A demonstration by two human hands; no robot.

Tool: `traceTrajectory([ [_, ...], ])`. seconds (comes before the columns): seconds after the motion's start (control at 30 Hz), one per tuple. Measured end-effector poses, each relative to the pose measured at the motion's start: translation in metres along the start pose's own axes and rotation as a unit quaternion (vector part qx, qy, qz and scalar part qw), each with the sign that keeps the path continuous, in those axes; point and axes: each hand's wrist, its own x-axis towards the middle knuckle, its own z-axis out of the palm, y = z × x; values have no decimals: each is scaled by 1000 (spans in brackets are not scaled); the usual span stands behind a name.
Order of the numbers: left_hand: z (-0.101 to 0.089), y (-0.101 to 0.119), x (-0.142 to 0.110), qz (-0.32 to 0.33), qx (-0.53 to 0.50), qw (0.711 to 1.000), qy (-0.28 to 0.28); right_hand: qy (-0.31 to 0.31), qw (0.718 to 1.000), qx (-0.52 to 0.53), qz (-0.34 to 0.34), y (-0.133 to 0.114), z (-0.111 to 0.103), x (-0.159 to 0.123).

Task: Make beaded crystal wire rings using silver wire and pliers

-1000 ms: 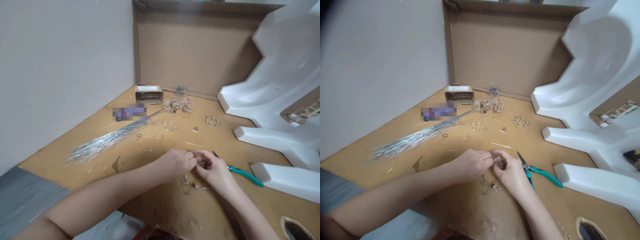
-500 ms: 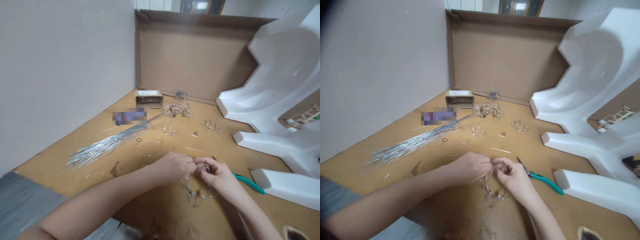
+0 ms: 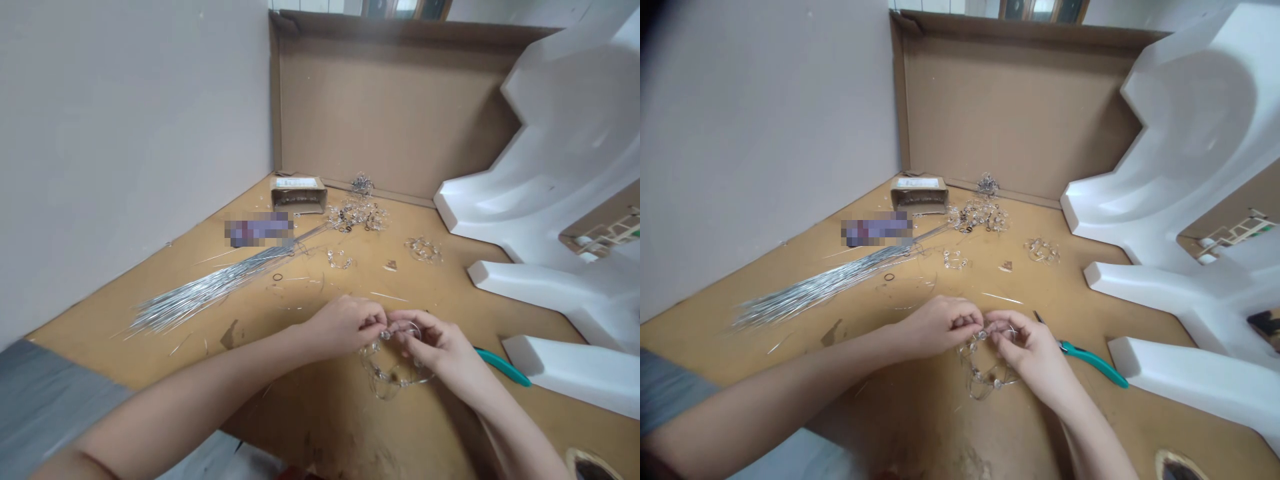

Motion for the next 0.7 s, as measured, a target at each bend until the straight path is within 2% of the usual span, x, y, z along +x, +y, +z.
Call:
traceTrajectory([
  [0.13, -1, 3, -2, 0, 31, 999, 6, 16, 999, 36, 0, 1, -3, 2],
  [0.37, 1, 5, -3, 43, 132, 990, -6, 13, 1000, 10, -26, 4, -1, 2],
  [0.53, -1, 5, -3, 71, 142, 987, -30, 24, 999, 6, -31, 5, 1, 2],
  [0.7, -1, 6, -4, 61, 166, 984, -31, 20, 999, 8, -25, 4, -1, 2],
])
